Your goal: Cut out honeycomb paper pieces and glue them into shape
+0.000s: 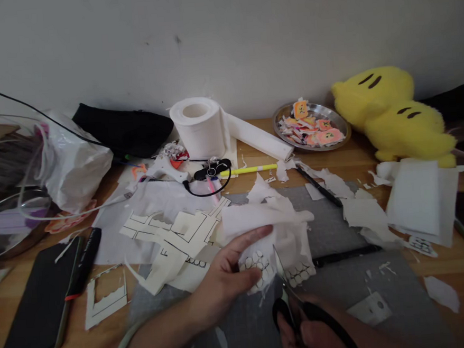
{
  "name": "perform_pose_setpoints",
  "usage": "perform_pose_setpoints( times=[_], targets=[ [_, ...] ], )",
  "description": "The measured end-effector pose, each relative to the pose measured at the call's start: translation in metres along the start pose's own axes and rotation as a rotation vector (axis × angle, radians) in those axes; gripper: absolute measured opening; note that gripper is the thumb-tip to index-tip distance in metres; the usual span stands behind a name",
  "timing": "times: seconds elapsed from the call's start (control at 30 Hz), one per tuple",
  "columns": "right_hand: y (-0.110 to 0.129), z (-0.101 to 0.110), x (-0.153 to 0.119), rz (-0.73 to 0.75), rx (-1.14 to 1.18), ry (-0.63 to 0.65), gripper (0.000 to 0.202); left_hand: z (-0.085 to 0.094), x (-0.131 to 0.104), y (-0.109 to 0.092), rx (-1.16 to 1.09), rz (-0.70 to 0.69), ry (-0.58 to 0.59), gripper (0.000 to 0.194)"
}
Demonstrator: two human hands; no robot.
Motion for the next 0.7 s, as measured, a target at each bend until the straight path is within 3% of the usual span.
perform_pose_setpoints(
  times=[0.2,0.33,0.47,0.7],
  targets=[
    [-0.007,0.003,0.005,0.023,0.018,0.017,0.057,0.010,-0.005,-0.002,0.134,-0.182,-0.177,0.042],
    [0.007,-0.001,0.003,0.058,-0.040,0.000,0.060,0.009,-0.005,-0.002,0.146,-0.171,-0.124,0.041],
    [0.020,-0.007,-0.001,-0.010,-0.157,-0.084,0.063,0.007,-0.004,-0.001,0.144,-0.145,-0.062,0.042],
    [0.016,-0.009,0.001,-0.050,-0.108,-0.074,0.069,0.005,-0.005,-0.003,0.229,-0.153,-0.033,0.041]
  ],
)
Point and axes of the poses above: each hand's wrist, its own x-axis towards the middle knuckle, its own z-axis out of the back of the hand, y = z × x, the point moved 4 cm from there along x, towards the middle knuckle, and after that the axes turned 6 degrees about -y, right-handed, at the moved point
